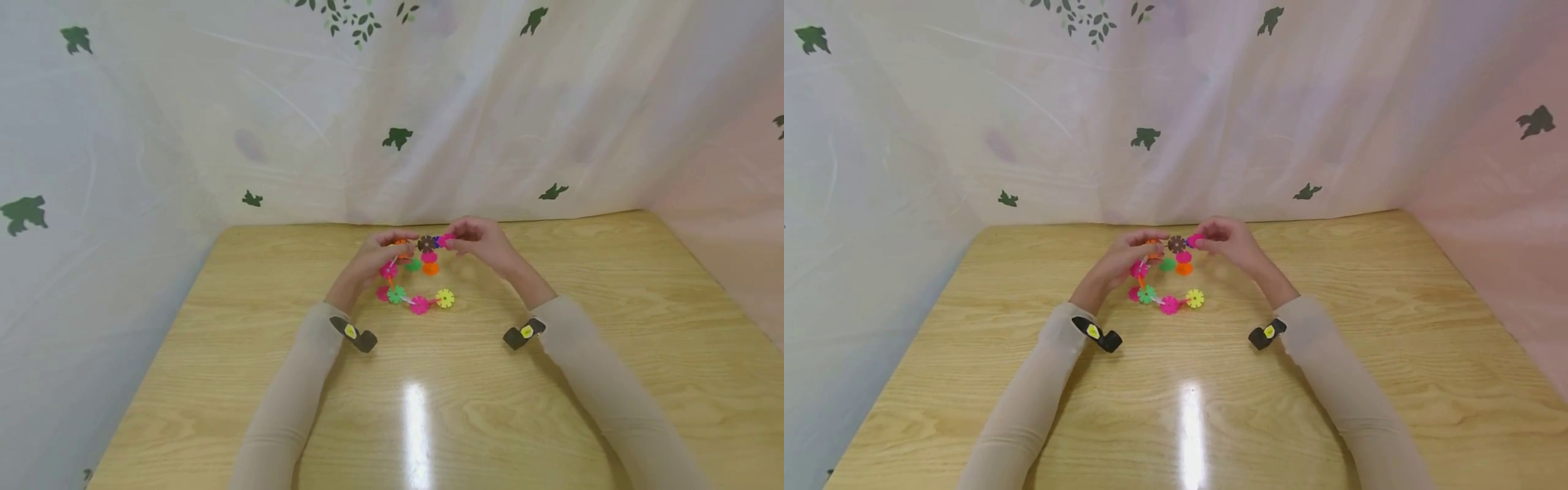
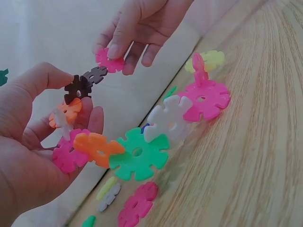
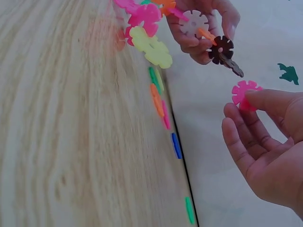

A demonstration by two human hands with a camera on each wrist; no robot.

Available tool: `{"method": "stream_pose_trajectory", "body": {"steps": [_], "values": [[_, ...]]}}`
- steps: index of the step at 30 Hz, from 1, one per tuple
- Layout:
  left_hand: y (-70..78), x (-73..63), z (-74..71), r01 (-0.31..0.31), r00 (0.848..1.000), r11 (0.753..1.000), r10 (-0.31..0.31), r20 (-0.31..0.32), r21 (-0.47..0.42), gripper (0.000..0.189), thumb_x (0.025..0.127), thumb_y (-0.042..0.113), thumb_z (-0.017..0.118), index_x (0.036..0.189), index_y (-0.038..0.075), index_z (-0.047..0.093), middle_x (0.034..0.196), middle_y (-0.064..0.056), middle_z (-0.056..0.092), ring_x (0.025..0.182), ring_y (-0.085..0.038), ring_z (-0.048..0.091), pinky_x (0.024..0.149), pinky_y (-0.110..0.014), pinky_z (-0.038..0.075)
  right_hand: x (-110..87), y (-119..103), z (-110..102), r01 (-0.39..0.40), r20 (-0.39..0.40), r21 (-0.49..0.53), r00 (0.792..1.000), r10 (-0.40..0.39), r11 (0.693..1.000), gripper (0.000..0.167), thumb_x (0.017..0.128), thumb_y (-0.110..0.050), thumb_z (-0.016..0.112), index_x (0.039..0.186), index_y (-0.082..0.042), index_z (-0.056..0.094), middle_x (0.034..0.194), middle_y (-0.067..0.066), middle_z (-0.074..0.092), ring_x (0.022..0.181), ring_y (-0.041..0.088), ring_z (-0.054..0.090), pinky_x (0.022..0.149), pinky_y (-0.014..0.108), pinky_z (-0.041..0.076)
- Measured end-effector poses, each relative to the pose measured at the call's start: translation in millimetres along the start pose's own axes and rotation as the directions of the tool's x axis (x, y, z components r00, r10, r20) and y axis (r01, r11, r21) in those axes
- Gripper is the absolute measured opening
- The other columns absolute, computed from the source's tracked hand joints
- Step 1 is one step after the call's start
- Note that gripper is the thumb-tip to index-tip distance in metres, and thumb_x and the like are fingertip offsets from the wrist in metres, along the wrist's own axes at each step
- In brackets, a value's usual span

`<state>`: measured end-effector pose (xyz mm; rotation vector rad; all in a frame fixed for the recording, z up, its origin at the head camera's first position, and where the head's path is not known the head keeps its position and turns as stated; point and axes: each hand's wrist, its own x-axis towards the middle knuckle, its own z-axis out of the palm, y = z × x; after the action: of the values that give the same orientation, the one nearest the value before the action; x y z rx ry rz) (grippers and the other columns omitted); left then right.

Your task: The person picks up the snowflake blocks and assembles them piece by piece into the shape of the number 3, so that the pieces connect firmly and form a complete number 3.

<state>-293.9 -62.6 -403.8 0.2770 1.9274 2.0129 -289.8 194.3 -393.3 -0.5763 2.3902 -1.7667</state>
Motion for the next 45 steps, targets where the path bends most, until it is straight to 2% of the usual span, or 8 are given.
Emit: {"method": "stream_pose_trajectory", "body": {"steps": [6,14,18,23,29,33,40,45], "values": [[-2.5,1.0,-0.7,-0.019,1.000,1.000,0.019,-0.001,-0.005,0.034,0.098,0.003,0.063,0.131,-0.006,0.062,0.105,-0.001,0.068,0.088,-0.012,0.068,0.097,-0.039,0.060,1.0,-0.1,4.2,0.051,-0.011,0.018,0.999,-0.051,0.999,0.022,0.095,-0.007,0.071,0.114,0.005,0.066,0.102,0.006,0.071,0.088,0.013,0.066,0.081,0.035,0.063],[-3.8,0.9,-0.6,-0.020,1.000,0.999,0.020,0.001,-0.033,0.035,0.098,0.001,0.061,0.131,-0.009,0.060,0.106,-0.001,0.066,0.092,-0.013,0.066,0.096,-0.038,0.060,1.0,-2.2,7.9,0.075,-0.021,0.012,0.997,-0.075,0.997,0.019,0.094,-0.004,0.071,0.110,0.005,0.067,0.100,0.009,0.070,0.086,0.012,0.066,0.078,0.035,0.063],[-3.8,1.0,-0.5,-0.028,1.000,0.999,0.028,0.004,-0.030,0.035,0.098,0.001,0.061,0.131,-0.009,0.061,0.107,-0.001,0.066,0.093,-0.012,0.066,0.099,-0.042,0.059,0.4,-3.3,8.3,0.081,-0.021,0.012,0.997,-0.080,0.997,0.019,0.094,-0.003,0.071,0.110,0.006,0.067,0.099,0.005,0.070,0.086,0.012,0.066,0.078,0.035,0.063],[-2.8,0.2,0.0,-0.030,0.999,0.999,0.030,0.014,-0.018,0.033,0.098,0.001,0.061,0.130,-0.008,0.063,0.106,-0.002,0.069,0.092,-0.017,0.068,0.100,-0.046,0.058,-0.1,-3.6,8.4,0.088,-0.018,0.014,0.996,-0.088,0.996,0.019,0.094,-0.004,0.071,0.109,0.007,0.067,0.099,0.000,0.069,0.090,0.013,0.066,0.080,0.035,0.064],[-1.4,-0.2,-0.3,-0.032,0.999,0.999,0.033,0.039,-0.013,0.031,0.098,0.001,0.063,0.128,-0.009,0.063,0.103,-0.001,0.073,0.089,-0.013,0.070,0.090,-0.031,0.062,-1.0,-4.5,7.7,0.088,-0.024,-0.003,0.996,-0.088,0.996,0.017,0.093,-0.004,0.073,0.107,0.005,0.070,0.098,0.000,0.071,0.091,0.012,0.067,0.082,0.028,0.063],[-0.8,0.1,-2.0,-0.032,0.998,0.999,0.031,0.053,0.010,0.031,0.097,0.002,0.064,0.127,-0.008,0.065,0.103,0.000,0.074,0.088,-0.010,0.069,0.085,-0.023,0.060,-3.1,-6.7,7.4,0.080,-0.039,-0.027,0.996,-0.081,0.996,0.015,0.091,-0.005,0.075,0.103,0.004,0.072,0.098,0.006,0.072,0.087,0.012,0.068,0.081,0.024,0.062],[1.4,-1.1,-2.2,-0.040,0.997,0.999,0.040,0.066,-0.003,0.030,0.096,0.002,0.067,0.125,-0.006,0.067,0.106,0.000,0.074,0.096,-0.013,0.068,0.092,-0.027,0.060,-4.8,-6.1,6.9,0.133,-0.065,-0.069,0.988,-0.138,0.989,0.012,0.089,-0.004,0.077,0.097,0.004,0.075,0.094,0.012,0.073,0.082,0.017,0.069,0.078,0.019,0.061],[4.2,-2.2,-1.6,-0.038,0.997,0.999,0.037,0.069,0.004,0.032,0.096,0.002,0.067,0.126,-0.007,0.066,0.106,0.000,0.074,0.095,-0.012,0.068,0.092,-0.026,0.060,-4.9,-5.8,5.9,0.167,-0.071,-0.063,0.983,-0.171,0.984,0.009,0.088,-0.002,0.077,0.095,0.004,0.076,0.092,0.016,0.074,0.079,0.018,0.069,0.076,0.019,0.061]]}}
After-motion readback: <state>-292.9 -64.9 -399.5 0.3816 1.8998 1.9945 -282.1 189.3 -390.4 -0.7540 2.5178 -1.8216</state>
